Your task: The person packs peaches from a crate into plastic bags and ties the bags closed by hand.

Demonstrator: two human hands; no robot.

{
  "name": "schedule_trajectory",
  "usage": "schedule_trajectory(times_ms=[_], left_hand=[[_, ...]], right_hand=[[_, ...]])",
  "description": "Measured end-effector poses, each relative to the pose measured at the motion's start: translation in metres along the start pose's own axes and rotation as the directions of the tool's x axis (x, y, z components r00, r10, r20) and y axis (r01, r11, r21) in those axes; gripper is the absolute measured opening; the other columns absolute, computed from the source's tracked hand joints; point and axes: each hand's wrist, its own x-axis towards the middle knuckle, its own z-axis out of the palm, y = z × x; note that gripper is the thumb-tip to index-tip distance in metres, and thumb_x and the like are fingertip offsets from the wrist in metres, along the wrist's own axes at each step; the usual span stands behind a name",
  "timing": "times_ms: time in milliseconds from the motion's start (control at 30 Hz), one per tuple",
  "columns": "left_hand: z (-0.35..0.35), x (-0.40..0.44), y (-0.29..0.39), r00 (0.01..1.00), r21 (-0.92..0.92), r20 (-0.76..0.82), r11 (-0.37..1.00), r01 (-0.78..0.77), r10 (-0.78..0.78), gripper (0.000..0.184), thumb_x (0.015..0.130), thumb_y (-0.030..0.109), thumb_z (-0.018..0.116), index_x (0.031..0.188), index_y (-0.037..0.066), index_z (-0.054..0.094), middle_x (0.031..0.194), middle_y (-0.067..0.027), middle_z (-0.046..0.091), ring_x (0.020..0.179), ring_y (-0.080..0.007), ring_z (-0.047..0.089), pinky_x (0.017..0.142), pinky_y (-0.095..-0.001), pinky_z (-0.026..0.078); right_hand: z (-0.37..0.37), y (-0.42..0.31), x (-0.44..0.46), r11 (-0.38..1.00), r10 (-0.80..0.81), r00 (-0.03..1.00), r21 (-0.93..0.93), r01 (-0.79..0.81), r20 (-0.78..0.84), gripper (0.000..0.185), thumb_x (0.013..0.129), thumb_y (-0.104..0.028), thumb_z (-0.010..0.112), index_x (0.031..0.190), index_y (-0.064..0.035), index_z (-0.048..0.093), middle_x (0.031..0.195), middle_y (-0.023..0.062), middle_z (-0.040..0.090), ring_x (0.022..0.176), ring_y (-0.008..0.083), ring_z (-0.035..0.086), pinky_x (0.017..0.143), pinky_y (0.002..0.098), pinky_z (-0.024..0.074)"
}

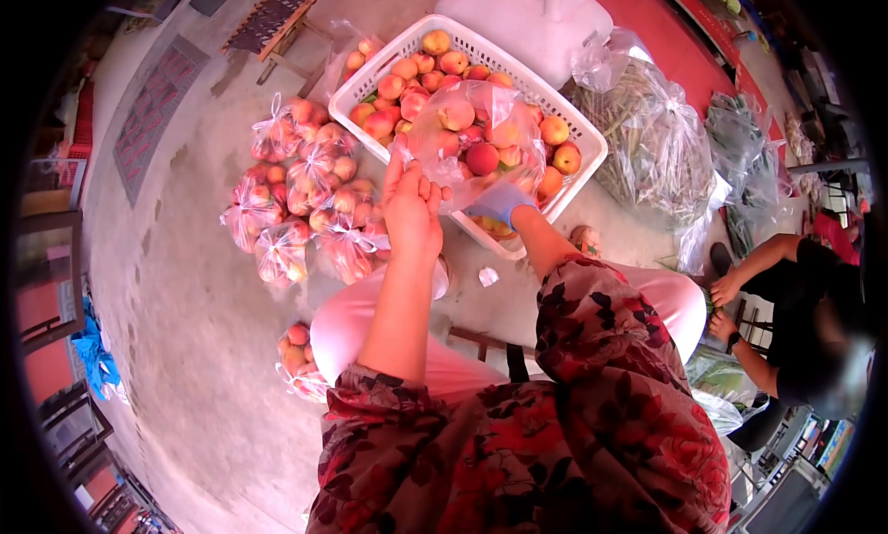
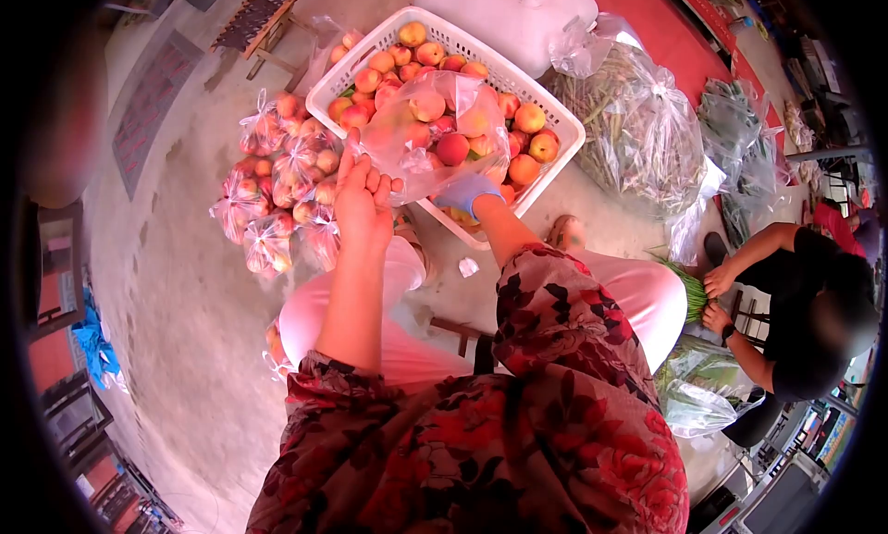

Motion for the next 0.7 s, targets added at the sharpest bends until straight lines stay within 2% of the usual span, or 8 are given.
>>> schedule_trajectory(times_ms=[133, 167, 233, 333, 433, 533, 633, 700], left_hand=[[-0.004, 0.001, -0.002, 0.999, 0.006, 0.034, 1.000, -0.010, 0.010, 0.044, 0.089, 0.006, 0.041, 0.133, 0.012, 0.037, 0.056, 0.0058, 0.027, 0.047, -0.0050, 0.026, 0.056, -0.0271, 0.042], [-0.004, 0.001, -0.003, 0.999, 0.001, 0.035, 1.000, -0.013, 0.013, 0.044, 0.089, 0.006, 0.041, 0.133, 0.012, 0.037, 0.056, 0.0058, 0.028, 0.047, -0.0049, 0.026, 0.056, -0.0271, 0.042], [-0.006, -0.001, -0.004, 0.999, 0.000, 0.037, 1.000, -0.017, 0.017, 0.044, 0.089, 0.006, 0.041, 0.133, 0.011, 0.038, 0.056, 0.0057, 0.028, 0.047, -0.0048, 0.027, 0.056, -0.0271, 0.042], [-0.007, -0.002, -0.007, 0.999, 0.012, 0.037, 1.000, -0.010, 0.010, 0.042, 0.089, 0.006, 0.042, 0.131, 0.010, 0.039, 0.057, 0.0055, 0.028, 0.047, -0.0050, 0.027, 0.056, -0.0273, 0.043], [-0.007, 0.000, -0.006, 1.000, 0.007, 0.014, 1.000, -0.003, 0.003, 0.041, 0.089, 0.005, 0.042, 0.129, 0.008, 0.040, 0.056, 0.0054, 0.028, 0.047, -0.0053, 0.028, 0.056, -0.0276, 0.043], [-0.005, -0.002, -0.006, 1.000, 0.007, 0.015, 1.000, 0.002, -0.002, 0.040, 0.089, 0.005, 0.043, 0.128, 0.007, 0.039, 0.056, 0.0053, 0.028, 0.047, -0.0055, 0.028, 0.056, -0.0280, 0.043], [-0.001, 0.003, -0.007, 0.999, 0.015, 0.053, 1.000, 0.006, -0.006, 0.040, 0.090, 0.005, 0.041, 0.129, 0.008, 0.039, 0.057, 0.0053, 0.028, 0.046, -0.0057, 0.026, 0.057, -0.0284, 0.042], [0.004, 0.004, -0.008, 0.999, 0.039, 0.037, 0.999, 0.003, -0.004, 0.041, 0.090, 0.004, 0.036, 0.131, 0.010, 0.039, 0.058, 0.0057, 0.026, 0.047, -0.0058, 0.024, 0.058, -0.0287, 0.042]], right_hand=[[0.040, 0.058, 0.035, 0.982, 0.040, 0.985, 0.191, -0.007, -0.165, 0.056, 0.076, -0.049, 0.053, 0.105, -0.0022, 0.059, 0.103, 0.0182, 0.060, 0.096, 0.0297, 0.058, 0.089, 0.0340, 0.0409], [0.044, 0.070, 0.037, 0.941, -0.121, 0.961, 0.280, 0.191, -0.247, 0.055, 0.075, -0.048, 0.055, 0.105, -0.0019, 0.059, 0.101, 0.0175, 0.061, 0.094, 0.0292, 0.058, 0.088, 0.0340, 0.0416], [0.053, 0.080, 0.027, 0.732, -0.379, 0.818, 0.400, 0.551, -0.432, 0.052, 0.074, -0.044, 0.058, 0.104, -0.0013, 0.059, 0.098, 0.0162, 0.062, 0.092, 0.0282, 0.059, 0.086, 0.0339, 0.0430], [0.047, 0.064, 0.021, 0.873, -0.215, 0.938, 0.379, 0.309, -0.270, 0.051, 0.073, -0.040, 0.061, 0.105, -0.0010, 0.058, 0.097, 0.0151, 0.062, 0.092, 0.0261, 0.059, 0.087, 0.0330, 0.0429], [0.025, 0.037, 0.020, 0.988, -0.155, 0.983, -0.044, 0.151, -0.100, 0.055, 0.072, -0.043, 0.061, 0.106, 0.0004, 0.057, 0.101, 0.0158, 0.061, 0.095, 0.0258, 0.058, 0.087, 0.0327, 0.0427], [0.007, 0.017, 0.003, 0.996, -0.040, 0.998, 0.078, 0.043, -0.040, 0.056, 0.072, -0.044, 0.060, 0.104, 0.0017, 0.056, 0.102, 0.0176, 0.060, 0.097, 0.0266, 0.057, 0.086, 0.0326, 0.0428], [0.011, 0.007, 0.000, 0.996, 0.011, 0.979, -0.079, -0.027, -0.202, 0.060, 0.071, -0.046, 0.060, 0.106, 0.0026, 0.055, 0.104, 0.0192, 0.059, 0.097, 0.0273, 0.057, 0.085, 0.0336, 0.0428], [0.017, 0.011, 0.000, 0.997, -0.027, 0.982, 0.062, 0.039, -0.187, 0.055, 0.071, -0.042, 0.062, 0.108, -0.0016, 0.054, 0.105, 0.0173, 0.058, 0.094, 0.0254, 0.058, 0.082, 0.0340, 0.0450]])
